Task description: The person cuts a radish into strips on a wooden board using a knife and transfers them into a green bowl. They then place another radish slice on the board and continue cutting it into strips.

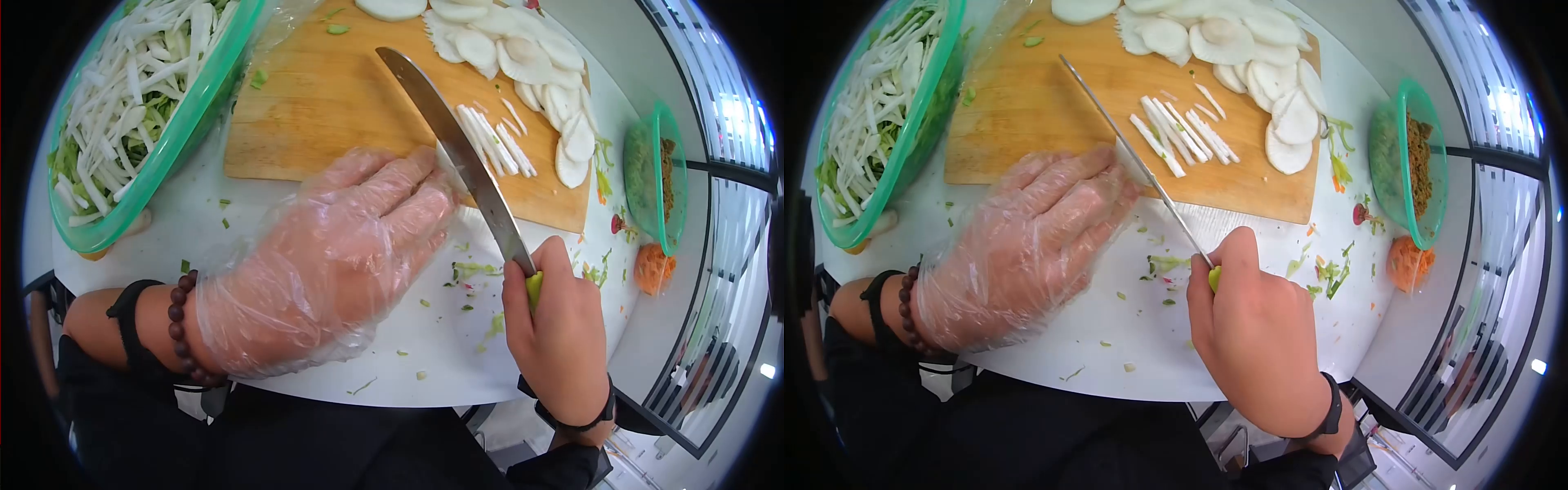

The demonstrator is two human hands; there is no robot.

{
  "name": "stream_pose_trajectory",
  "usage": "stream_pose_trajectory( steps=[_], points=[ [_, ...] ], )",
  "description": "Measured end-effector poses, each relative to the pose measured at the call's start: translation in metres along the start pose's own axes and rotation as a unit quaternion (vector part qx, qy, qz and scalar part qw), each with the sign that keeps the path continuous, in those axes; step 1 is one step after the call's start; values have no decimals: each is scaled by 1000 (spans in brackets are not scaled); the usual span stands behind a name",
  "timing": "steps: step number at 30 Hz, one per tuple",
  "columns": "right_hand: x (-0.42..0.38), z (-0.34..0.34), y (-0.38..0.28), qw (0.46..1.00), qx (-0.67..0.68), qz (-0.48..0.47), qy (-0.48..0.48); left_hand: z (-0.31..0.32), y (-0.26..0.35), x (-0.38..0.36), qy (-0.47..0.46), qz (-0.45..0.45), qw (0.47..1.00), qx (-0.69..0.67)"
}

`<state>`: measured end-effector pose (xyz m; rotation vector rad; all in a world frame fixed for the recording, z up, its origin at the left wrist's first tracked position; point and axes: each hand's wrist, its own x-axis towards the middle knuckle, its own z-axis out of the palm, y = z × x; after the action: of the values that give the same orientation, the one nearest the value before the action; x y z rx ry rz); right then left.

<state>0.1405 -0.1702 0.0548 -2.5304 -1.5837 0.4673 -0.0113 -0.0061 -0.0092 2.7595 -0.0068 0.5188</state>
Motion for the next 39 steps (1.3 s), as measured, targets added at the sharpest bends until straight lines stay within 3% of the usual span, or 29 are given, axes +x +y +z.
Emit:
stream_pose_trajectory(
  steps=[6, 10, 17, 26, 34, 39],
  points=[
    [16, 11, -3, 997, -59, -30, 28, -2, 0, 1, -19, 10, 1000, 5],
    [17, 2, -5, 999, 9, -16, 38, 2, -3, 0, -15, 13, 1000, 17],
    [1, 1, -2, 999, 42, -6, 22, 0, -1, 0, -13, 16, 1000, 5],
    [1, 0, 1, 1000, -24, 8, -10, 0, -3, 0, -5, 18, 1000, -1],
    [18, 5, 2, 997, 11, -30, 75, -1, -2, -1, -15, 15, 1000, -4],
    [3, -1, -2, 998, 57, -13, 25, -1, -3, -1, -10, 15, 1000, -4]
  ],
)
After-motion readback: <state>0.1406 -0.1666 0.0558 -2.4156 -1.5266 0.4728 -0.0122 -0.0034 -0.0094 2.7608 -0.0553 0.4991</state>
